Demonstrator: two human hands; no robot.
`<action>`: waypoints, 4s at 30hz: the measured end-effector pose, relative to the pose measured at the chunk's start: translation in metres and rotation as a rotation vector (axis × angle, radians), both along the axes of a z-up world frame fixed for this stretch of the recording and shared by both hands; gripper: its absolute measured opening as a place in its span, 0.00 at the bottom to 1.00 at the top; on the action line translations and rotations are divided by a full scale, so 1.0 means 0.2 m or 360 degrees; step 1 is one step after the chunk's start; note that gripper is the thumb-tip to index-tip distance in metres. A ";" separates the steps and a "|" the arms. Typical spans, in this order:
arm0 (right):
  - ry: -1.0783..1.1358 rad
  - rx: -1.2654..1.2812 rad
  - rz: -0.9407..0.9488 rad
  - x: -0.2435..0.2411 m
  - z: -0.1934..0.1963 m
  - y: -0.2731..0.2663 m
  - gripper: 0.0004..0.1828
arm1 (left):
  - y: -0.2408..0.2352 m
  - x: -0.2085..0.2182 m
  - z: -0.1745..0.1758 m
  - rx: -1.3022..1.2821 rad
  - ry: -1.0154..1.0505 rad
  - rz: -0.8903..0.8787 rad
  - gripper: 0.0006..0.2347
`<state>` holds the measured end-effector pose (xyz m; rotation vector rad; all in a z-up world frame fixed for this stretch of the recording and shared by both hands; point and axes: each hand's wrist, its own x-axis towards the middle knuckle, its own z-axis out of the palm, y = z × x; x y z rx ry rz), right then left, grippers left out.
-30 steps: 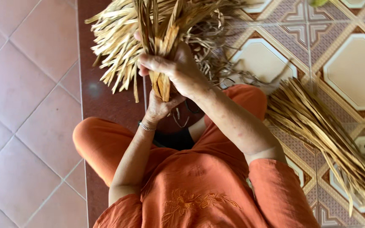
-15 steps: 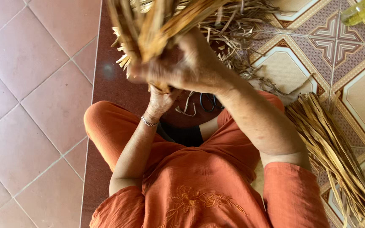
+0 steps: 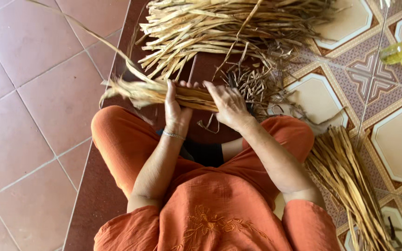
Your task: The person sits on a tiled floor and uses scissors to trim the ends of dried plant strips. They gather the strips into bundles, cut them to a uniform length, and place the trimmed pieces aside.
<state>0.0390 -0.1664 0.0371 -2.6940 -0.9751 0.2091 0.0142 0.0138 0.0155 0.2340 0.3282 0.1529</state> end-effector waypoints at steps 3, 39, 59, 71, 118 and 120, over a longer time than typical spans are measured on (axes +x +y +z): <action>0.0075 -0.0100 -0.0072 0.08 -0.05 -0.09 0.26 | -0.04 -0.04 0.12 0.0046 0.0187 -0.0108 0.10; 0.0277 0.1347 -0.0418 0.24 0.54 -0.09 0.48 | 0.02 0.15 0.24 0.1852 -0.0274 -0.1042 0.15; -0.0884 0.0830 -0.0236 0.14 0.62 0.06 0.15 | -0.01 0.15 0.28 0.1884 -0.0305 -0.1005 0.15; -0.0751 0.0920 -0.0330 0.24 0.51 -0.01 0.06 | -0.03 0.11 0.26 0.2126 -0.0452 -0.1034 0.21; 0.0578 0.0946 -0.1488 0.01 -0.59 -0.49 0.32 | 0.16 0.22 0.23 0.1073 -0.0177 -0.0740 0.07; 0.0956 0.1151 -0.1614 -0.03 -0.53 -0.51 0.30 | 0.15 0.21 0.23 0.1080 -0.0192 -0.0670 0.07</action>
